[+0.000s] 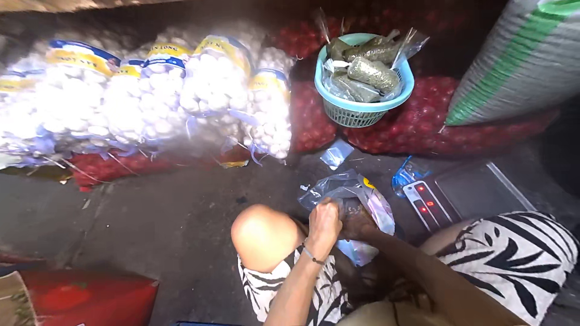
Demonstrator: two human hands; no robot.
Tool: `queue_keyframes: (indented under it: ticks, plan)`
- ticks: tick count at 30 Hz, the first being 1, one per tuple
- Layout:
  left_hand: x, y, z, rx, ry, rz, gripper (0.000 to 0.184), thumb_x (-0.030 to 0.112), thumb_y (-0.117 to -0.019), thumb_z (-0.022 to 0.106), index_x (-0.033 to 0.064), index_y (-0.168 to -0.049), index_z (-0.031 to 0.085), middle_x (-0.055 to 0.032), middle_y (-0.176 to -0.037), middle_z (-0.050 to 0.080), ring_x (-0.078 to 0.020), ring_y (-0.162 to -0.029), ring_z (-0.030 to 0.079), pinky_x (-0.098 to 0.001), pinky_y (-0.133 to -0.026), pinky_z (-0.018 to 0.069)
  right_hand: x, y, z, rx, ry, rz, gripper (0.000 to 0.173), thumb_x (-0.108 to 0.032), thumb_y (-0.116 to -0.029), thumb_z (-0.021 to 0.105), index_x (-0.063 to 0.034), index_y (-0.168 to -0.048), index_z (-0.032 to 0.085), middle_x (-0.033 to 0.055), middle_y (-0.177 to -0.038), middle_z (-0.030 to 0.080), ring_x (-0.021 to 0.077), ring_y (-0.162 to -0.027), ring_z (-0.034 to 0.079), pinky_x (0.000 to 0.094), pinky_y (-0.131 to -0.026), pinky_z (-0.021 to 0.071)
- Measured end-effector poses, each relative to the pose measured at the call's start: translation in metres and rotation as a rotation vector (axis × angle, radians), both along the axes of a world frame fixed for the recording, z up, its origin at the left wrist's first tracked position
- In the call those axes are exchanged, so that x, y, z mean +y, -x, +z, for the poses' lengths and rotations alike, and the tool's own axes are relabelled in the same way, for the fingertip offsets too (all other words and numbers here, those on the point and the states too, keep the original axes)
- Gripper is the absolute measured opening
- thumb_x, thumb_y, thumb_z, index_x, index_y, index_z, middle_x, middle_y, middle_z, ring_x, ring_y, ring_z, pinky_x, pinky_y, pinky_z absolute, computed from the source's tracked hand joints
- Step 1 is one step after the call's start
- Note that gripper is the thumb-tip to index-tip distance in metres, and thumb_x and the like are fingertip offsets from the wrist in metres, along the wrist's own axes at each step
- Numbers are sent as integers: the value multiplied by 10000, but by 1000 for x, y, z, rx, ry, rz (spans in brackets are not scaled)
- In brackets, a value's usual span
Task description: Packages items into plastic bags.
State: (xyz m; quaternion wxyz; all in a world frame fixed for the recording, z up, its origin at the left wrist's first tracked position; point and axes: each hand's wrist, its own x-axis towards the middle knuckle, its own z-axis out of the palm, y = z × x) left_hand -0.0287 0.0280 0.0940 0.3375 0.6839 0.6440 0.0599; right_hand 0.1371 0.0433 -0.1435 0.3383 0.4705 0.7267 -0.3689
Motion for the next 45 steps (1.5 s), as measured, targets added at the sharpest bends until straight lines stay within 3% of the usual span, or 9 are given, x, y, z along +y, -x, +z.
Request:
queue_keyframes:
  ticks: [7, 11, 16, 20, 25, 28, 36, 42, 45]
  plan:
    - [-4, -7, -3, -55, 51, -45, 293, -27, -897, 607, -26, -1175, 697, -198, -1245, 666, -327, -1102, 677, -466, -960, 546, -20, -11, 1, 130, 172, 230, 542, -443, -1039, 531, 36, -1264, 650, 307, -1328, 612, 514, -1272, 554, 756, -1007, 402]
    - [-11, -8, -11, -101, -44, -36, 312, -60, -865, 617, -42, -1166, 700, -202, -1242, 678, -326, -1114, 682, -449, -979, 544, -13, -22, 20, 210, 346, -169, 407, -300, -1021, 596, 35, -1242, 662, 238, -1280, 639, 359, -1207, 591, 581, -1057, 414]
    - [-15, -8, -17, -163, -126, -22, 322, -71, -876, 594, -50, -1179, 702, -199, -1303, 668, -311, -1170, 674, -425, -1020, 533, 43, -53, 48, 354, 457, -707, 354, -270, -1004, 552, 0, -1223, 619, 154, -1086, 643, 223, -934, 620, 456, -840, 526]
    - [-17, -12, -23, -181, -195, -67, 250, -57, -909, 582, -47, -1115, 724, -191, -1247, 696, -309, -1121, 697, -433, -987, 552, 70, -60, 57, 572, 413, -1003, 205, -247, -984, 493, -106, -913, 623, -7, -699, 585, 83, -520, 504, 248, -473, 430]
    - [-17, -20, -24, -49, -54, -153, 222, -20, -967, 534, -66, -1077, 721, -207, -1242, 684, -340, -1138, 678, -467, -992, 535, 48, -42, 58, 746, 509, -1348, 312, -355, -1061, 424, -127, -962, 613, -6, -704, 598, 97, -527, 534, 246, -474, 447]
    - [-15, -21, -27, -53, -70, -102, 209, -9, -967, 541, -80, -1057, 716, -223, -1181, 696, -346, -1105, 687, -460, -985, 536, 34, -34, 64, 878, 524, -1546, 439, -423, -1089, 342, -116, -882, 580, 4, -653, 573, 104, -480, 497, 245, -435, 414]
    - [-14, -24, -32, -234, -95, 23, 271, -26, -920, 599, -39, -1155, 734, -189, -1300, 684, -291, -1229, 653, -404, -1088, 492, 12, -38, 161, 1357, 553, -1932, 379, -326, -1072, 305, -139, -832, 532, -14, -630, 565, 70, -454, 506, 193, -396, 399]
    - [-8, -48, -30, -352, 104, 49, 193, 57, -940, 640, 14, -1086, 758, -148, -1191, 710, -218, -948, 716, -372, -888, 580, 5, -40, 222, 1698, 464, -2057, 445, -369, -1079, 296, -134, -811, 561, 2, -636, 585, 89, -459, 536, 209, -411, 441]
    - [-7, -61, -31, -341, 89, 15, 202, 85, -941, 650, -10, -1092, 746, -165, -1154, 712, -236, -959, 712, -385, -909, 573, -3, -32, 225, 1796, 492, -2104, 432, -370, -1072, 317, -136, -808, 566, -1, -641, 585, 88, -468, 547, 207, -417, 451]
